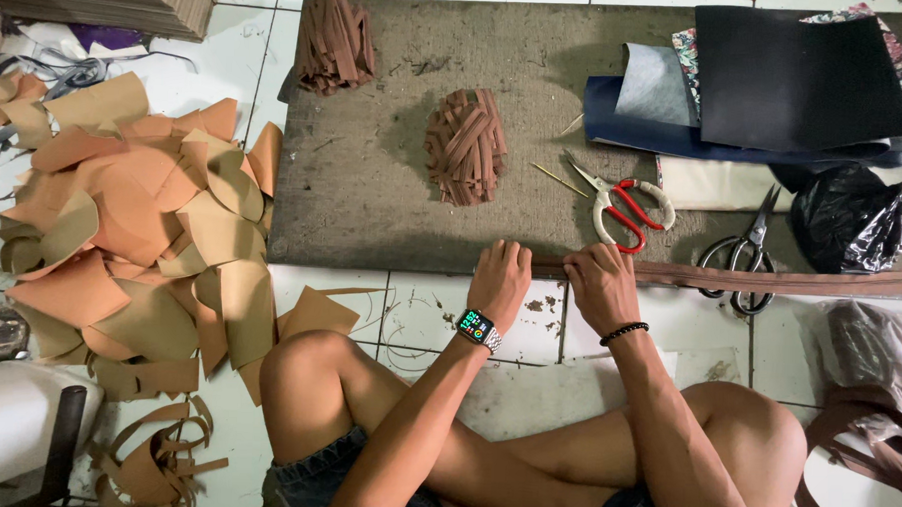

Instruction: The person sits on the floor and repeatedly cuts a long brown leather strap into short segments using scissors. They measure and cut the strap multiple times, stacking the cut pieces on a wooden board.

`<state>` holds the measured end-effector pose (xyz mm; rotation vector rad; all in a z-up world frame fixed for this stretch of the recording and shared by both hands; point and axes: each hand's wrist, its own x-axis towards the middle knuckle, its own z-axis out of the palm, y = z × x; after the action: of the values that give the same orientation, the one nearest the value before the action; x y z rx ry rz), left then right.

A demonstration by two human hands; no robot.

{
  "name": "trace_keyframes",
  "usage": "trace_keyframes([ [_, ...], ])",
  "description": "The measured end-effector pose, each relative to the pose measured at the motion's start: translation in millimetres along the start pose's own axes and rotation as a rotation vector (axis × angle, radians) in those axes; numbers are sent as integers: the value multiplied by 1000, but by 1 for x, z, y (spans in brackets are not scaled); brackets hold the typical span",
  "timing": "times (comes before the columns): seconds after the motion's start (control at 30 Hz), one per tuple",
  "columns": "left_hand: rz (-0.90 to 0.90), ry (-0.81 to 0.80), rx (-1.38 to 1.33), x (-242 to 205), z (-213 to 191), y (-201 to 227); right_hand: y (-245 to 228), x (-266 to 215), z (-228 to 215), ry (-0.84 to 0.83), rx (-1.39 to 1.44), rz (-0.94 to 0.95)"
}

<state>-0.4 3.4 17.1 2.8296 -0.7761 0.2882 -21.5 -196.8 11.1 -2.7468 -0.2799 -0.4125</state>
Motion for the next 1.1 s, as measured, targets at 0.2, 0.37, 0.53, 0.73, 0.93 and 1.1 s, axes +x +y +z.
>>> trace_keyframes([
  [0.2, 6, 55, 74, 3, -2, -1, -4, 0, -6, -4, 8, 19],
  [0.37, 9, 21, 96, 6, -2, -3, -8, 1, -11, -4, 5, 15],
  [0.53, -9, 6, 95, 5, -10, -8, -6, 0, -6, -2, 17, 11],
  [0.73, -33, 88, 114, -2, 6, 0, -4, -1, -3, 1, 24, -5],
  [0.93, -51, 259, 73, -2, -13, 14, -2, 1, 1, -1, 34, -10],
  [1.1, -43, 288, 67, -5, -7, 17, -2, 2, 2, -16, -13, -5],
])
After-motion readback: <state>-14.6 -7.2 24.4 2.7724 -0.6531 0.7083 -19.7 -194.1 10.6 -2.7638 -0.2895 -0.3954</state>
